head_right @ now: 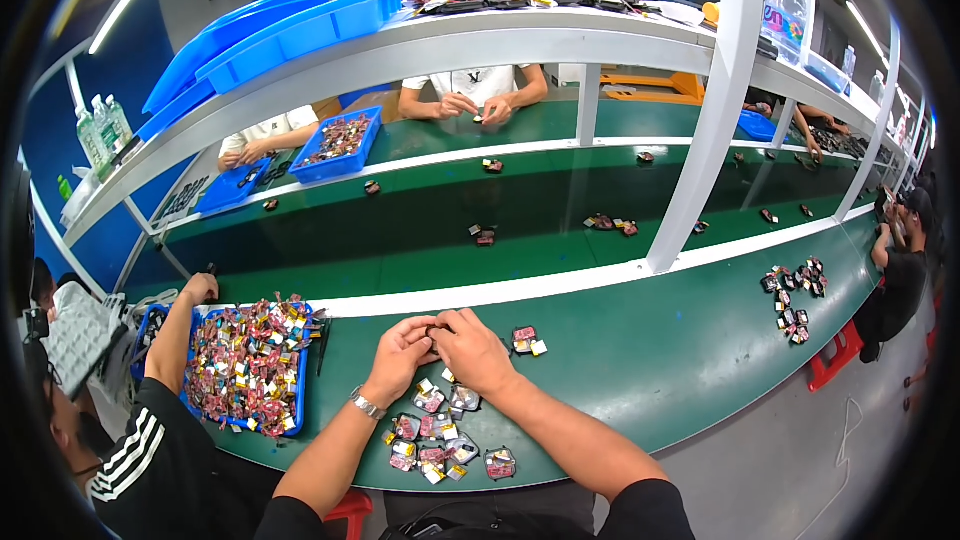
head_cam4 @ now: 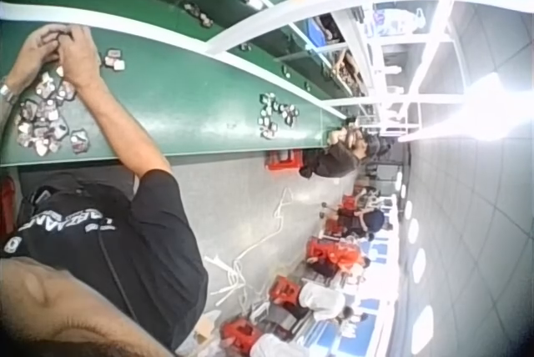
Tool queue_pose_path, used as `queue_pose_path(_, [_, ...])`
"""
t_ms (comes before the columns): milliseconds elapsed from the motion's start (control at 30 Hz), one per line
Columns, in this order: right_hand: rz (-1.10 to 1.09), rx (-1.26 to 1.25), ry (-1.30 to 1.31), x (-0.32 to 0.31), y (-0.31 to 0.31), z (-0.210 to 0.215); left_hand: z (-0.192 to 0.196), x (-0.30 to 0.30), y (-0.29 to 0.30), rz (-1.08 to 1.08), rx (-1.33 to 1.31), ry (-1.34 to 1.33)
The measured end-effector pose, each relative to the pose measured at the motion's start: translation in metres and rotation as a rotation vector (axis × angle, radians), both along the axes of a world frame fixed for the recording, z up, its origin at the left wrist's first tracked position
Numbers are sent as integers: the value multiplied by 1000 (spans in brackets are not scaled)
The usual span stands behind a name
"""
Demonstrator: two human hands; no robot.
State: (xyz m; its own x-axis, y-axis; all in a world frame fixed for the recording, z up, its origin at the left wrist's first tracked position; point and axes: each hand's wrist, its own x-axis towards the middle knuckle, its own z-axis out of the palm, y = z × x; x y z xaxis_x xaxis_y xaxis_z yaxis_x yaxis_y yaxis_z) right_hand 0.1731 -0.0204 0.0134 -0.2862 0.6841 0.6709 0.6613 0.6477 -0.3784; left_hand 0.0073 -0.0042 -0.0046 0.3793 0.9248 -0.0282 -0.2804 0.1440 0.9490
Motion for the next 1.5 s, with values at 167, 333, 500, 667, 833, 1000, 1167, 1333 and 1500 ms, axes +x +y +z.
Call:
queue_pose_path(167, [25, -22, 10, 1, 1, -1, -2, -1, 1, 0, 2, 5])
queue_pose_path(333, [-48, 29, 39, -4, -2, -4, -2, 1, 1, 11, 11, -6])
queue_pose_path(500, [-47, 79, 67, -4, -3, -3, 0, 0, 0, 23, 21, -25])
queue_pose_path(667, [-63, 77, 94, -4, -3, -3, -5, 1, 1, 29, 53, 13])
queue_pose_path(833, [-62, 46, 111, -3, -3, -6, -2, 7, -2, 68, 87, 52])
queue_pose_path(1000, [-41, 77, 124, -8, -5, -3, -11, 8, -1, 167, 257, 137])
queue_pose_path(1167, [-26, 85, 122, -12, -8, 0, -10, 7, -2, 216, 371, 318])
queue_pose_path(1333, [-10, 67, 161, -14, -10, 1, -3, 8, -5, 290, 445, 439])
queue_pose_path(1500, [-20, 64, 184, -10, -8, 1, 0, 8, -4, 117, 212, 92])
